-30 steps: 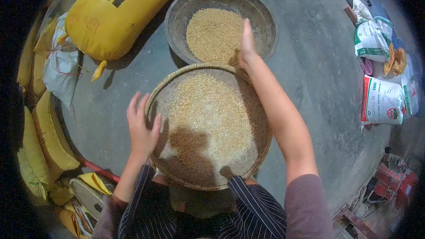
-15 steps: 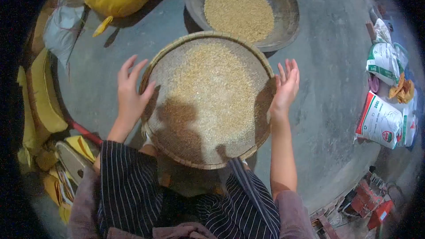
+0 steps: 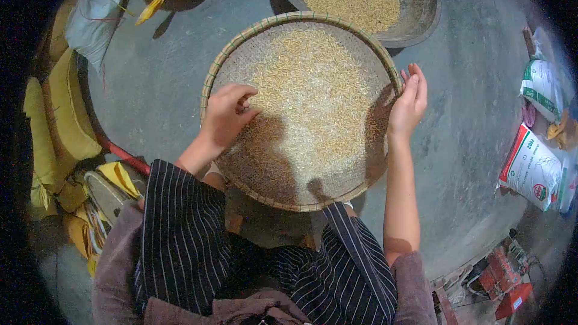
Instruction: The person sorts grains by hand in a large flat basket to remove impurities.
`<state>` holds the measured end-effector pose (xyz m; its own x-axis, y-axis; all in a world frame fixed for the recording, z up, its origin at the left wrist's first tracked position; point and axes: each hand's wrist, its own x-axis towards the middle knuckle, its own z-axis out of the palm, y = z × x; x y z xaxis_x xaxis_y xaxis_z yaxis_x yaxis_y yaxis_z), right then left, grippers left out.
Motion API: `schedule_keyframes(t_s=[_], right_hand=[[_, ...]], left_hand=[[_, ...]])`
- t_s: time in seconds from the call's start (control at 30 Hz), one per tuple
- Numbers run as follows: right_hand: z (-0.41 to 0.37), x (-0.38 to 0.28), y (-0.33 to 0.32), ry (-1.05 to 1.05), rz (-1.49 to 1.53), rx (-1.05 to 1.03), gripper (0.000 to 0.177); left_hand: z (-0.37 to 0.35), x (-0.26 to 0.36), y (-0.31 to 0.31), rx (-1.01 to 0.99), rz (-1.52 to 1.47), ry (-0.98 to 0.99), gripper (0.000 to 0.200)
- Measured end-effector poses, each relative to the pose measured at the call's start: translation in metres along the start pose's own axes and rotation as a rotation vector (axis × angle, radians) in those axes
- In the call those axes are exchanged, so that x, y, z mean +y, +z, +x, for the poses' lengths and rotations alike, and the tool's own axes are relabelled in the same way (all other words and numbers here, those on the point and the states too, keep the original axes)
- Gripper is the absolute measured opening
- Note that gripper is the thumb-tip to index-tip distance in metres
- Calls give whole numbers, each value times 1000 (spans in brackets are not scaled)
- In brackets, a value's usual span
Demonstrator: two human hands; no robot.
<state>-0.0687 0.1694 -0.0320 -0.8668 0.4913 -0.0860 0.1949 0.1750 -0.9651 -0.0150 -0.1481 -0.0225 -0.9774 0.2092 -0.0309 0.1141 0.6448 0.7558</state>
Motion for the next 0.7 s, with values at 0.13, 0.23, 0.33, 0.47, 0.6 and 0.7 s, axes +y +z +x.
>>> schedule_keyframes(t_s=[0.13,0.23,0.33,0.47,0.6,0.7], right_hand=[[-2,-1,0,-46,-56,-18,41],[-2,-4,1,-37,-42,-10,41],[-10,-13,5,-80,-52,5,40],[-33,-36,20,-126,-38,-34,35],[-50,-40,25,-8,41,-254,36],[-69,-38,37,262,176,-485,38]], left_hand=[[1,-5,6,7,47,37,22],[0,-5,5,26,26,32,18],[0,0,4,25,-54,-25,12],[3,-1,2,-16,-29,-32,7],[3,-2,-3,-45,92,60,12],[0,9,-6,-88,41,-8,8]])
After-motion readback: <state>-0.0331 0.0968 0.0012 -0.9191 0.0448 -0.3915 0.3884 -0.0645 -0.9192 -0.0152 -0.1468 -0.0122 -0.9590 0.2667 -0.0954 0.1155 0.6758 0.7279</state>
